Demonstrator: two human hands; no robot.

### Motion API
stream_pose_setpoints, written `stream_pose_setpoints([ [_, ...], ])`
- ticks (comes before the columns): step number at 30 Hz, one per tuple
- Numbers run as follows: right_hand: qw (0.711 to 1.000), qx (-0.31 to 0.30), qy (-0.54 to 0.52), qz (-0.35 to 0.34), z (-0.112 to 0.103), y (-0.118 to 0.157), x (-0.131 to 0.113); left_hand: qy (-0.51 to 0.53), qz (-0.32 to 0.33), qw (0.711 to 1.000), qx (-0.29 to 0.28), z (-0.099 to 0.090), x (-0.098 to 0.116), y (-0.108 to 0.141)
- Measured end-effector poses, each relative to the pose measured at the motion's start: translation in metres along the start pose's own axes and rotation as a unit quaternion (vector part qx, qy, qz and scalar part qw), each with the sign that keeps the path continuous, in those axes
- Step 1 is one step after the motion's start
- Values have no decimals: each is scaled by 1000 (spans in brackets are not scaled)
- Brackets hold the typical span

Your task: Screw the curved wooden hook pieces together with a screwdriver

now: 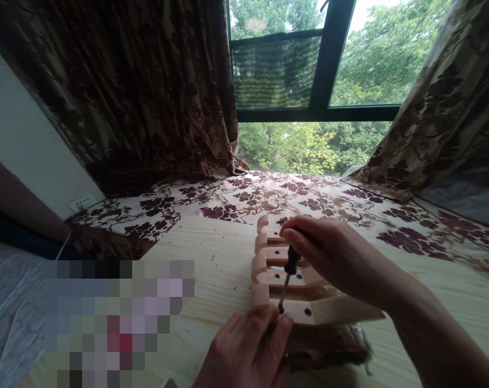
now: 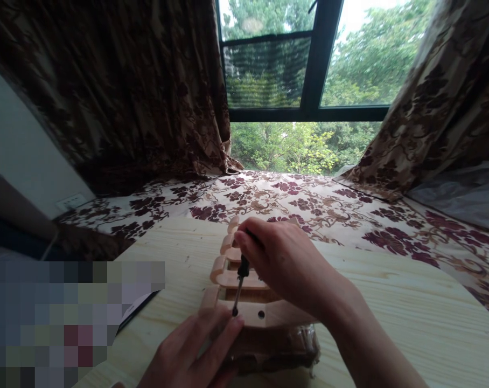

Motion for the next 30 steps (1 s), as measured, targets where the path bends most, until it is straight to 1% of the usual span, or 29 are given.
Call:
stream_pose_setpoints([
  [4, 999, 0, 0, -46, -1, 2, -10, -2, 1, 1000, 3, -1, -1, 2],
  [6, 998, -7, 2, -55, 0, 2, -12, 2, 1, 1000, 3, -1, -1, 2],
  [10, 999, 22, 30, -12, 0, -1, -3, 7, 0, 1000, -7, -2, -1, 0],
  [12, 999, 26, 45, -10, -1, -1, -1, 8, 1, 1000, -6, -2, -1, -1],
  [16, 997, 12, -12, -77, -7, 4, -10, 16, 1, 1000, -3, -2, 0, -1],
  [18, 995, 14, -33, -90, -9, 5, -13, 16, 2, 1000, -10, -1, -1, 1],
  [20, 996, 17, -34, -75, -9, 4, -11, 12, 1, 1000, -13, -1, -1, 3],
  [23, 999, 23, -17, -35, -7, 2, -4, 11, 0, 1000, -12, 0, -1, 5],
  [25, 999, 23, -7, -25, -6, 1, -2, 15, -1, 1000, -13, 1, -2, 5],
  [30, 997, 12, -35, -72, -8, 7, -14, 26, -5, 1000, -15, 0, -2, 5],
])
Point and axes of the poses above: each hand's wrist, its own y-axis away from the middle knuckle, its own z-axis out of the palm, x = y × z, the point moved 4 cm from there along -y, towards the middle knuckle
